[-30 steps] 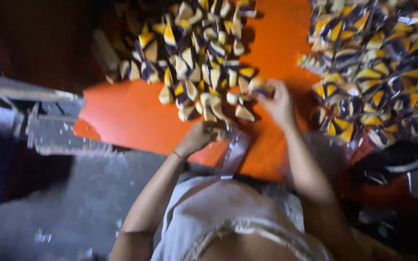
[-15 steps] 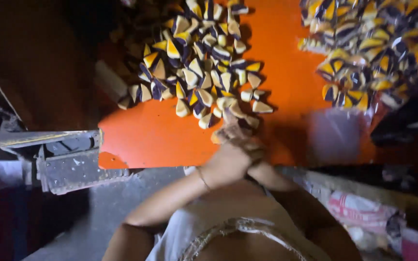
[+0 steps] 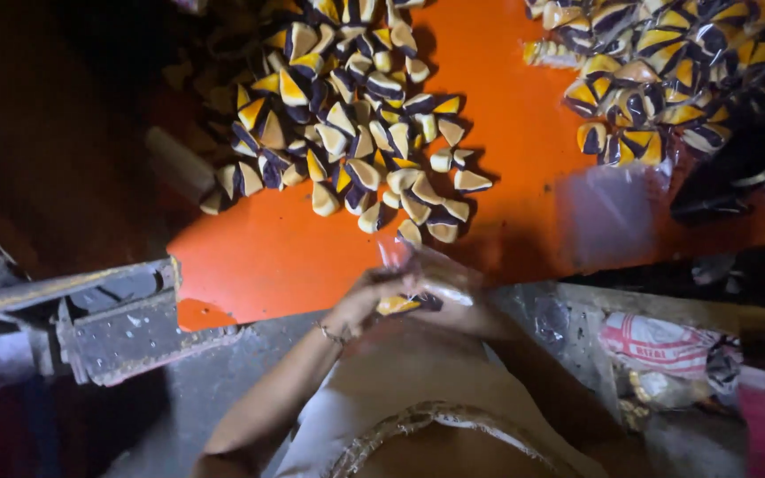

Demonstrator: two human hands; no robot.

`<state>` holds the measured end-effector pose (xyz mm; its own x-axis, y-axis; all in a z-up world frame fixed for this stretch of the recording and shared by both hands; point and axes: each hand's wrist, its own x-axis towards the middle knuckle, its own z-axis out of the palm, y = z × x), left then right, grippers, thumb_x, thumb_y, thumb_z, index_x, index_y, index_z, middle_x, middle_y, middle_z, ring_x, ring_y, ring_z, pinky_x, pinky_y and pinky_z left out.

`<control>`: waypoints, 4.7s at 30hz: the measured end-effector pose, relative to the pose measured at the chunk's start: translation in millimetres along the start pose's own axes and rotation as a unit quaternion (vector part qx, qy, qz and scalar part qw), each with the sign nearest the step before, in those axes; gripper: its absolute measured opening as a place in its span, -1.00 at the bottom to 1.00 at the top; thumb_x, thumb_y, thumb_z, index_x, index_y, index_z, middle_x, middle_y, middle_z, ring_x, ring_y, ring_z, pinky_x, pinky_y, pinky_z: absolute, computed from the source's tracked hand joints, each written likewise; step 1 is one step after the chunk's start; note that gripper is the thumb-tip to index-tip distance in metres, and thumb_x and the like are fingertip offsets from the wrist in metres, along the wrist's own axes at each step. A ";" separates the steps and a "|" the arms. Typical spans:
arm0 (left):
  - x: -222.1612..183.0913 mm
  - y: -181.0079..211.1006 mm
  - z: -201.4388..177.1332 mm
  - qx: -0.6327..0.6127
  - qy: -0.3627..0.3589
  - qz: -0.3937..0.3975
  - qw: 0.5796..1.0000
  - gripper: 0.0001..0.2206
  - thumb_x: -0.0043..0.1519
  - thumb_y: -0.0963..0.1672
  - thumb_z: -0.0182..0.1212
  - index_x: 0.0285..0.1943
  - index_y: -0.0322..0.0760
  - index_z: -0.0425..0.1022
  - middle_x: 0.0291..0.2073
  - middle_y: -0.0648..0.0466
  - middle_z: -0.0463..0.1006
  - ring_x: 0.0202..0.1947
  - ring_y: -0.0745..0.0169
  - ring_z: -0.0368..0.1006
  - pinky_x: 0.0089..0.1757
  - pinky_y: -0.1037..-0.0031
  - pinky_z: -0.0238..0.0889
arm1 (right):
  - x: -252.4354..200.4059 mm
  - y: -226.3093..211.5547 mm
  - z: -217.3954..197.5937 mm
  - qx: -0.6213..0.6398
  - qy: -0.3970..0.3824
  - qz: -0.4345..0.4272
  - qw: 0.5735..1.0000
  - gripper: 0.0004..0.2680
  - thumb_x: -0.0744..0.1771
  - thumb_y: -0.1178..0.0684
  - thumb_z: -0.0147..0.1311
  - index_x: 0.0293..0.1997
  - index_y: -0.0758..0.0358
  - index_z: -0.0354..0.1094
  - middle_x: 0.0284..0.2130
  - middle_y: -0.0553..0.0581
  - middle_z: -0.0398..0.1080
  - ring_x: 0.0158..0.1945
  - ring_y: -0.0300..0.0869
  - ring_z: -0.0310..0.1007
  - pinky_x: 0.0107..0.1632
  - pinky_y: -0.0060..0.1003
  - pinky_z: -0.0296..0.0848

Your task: Packing individual triangular pastries into small plastic bags from a large pile on a table.

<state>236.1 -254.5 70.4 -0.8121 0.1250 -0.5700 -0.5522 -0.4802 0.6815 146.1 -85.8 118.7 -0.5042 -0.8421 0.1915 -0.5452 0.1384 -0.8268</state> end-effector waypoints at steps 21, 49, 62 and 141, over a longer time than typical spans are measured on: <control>93.5 -116.9 6.9 -0.306 0.293 0.203 0.883 -0.84 0.14 -0.19 0.41 -0.25 -0.45 0.55 -0.52 -0.15 0.57 -0.54 0.08 0.59 -0.46 0.38 0.52 | -18.4 320.4 -144.9 -0.331 0.265 0.147 0.894 -0.80 0.23 0.05 0.41 -0.10 0.03 0.58 -0.34 0.07 0.44 -0.22 0.00 0.55 -0.14 -0.17 0.56; 56.5 -42.8 31.6 -0.091 0.198 0.110 0.970 -0.54 -0.01 -0.03 0.58 -0.07 -0.45 0.59 -0.38 -0.15 0.61 -0.36 0.07 0.59 -0.32 0.17 0.53 | 5.2 97.8 1.6 0.010 0.131 -0.057 0.990 -0.73 0.14 0.22 0.42 -0.13 0.14 0.61 -0.19 0.09 0.63 -0.09 0.00 0.64 -0.01 -0.10 0.56; -6.5 -34.1 -79.6 -0.196 0.202 0.142 0.949 -0.56 0.10 -0.03 0.47 -0.01 -0.37 0.39 -0.42 -0.02 0.55 -0.51 0.22 0.57 -0.55 0.48 0.47 | 43.7 181.8 -34.3 -0.238 0.250 0.019 0.938 -0.79 0.24 0.09 0.42 -0.09 0.04 0.53 -0.22 0.02 0.50 -0.03 -0.04 0.52 0.07 -0.23 0.46; 8.1 31.3 44.5 -0.027 -0.034 0.300 0.953 -0.52 0.04 -0.11 0.59 0.10 -0.35 0.51 -0.18 -0.06 0.63 -0.17 0.19 0.57 -0.16 0.28 0.54 | -30.6 -44.0 4.0 -0.037 0.366 0.086 0.926 -0.91 0.36 0.17 0.11 -0.08 0.27 0.48 -0.23 0.25 0.52 -0.12 0.01 0.56 -0.07 -0.08 0.54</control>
<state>203.9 -229.9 107.5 -0.9900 -0.1305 -0.0526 0.0241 -0.5260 0.8501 188.2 -68.2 147.1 -0.8916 -0.2298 0.3902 -0.4458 0.2950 -0.8451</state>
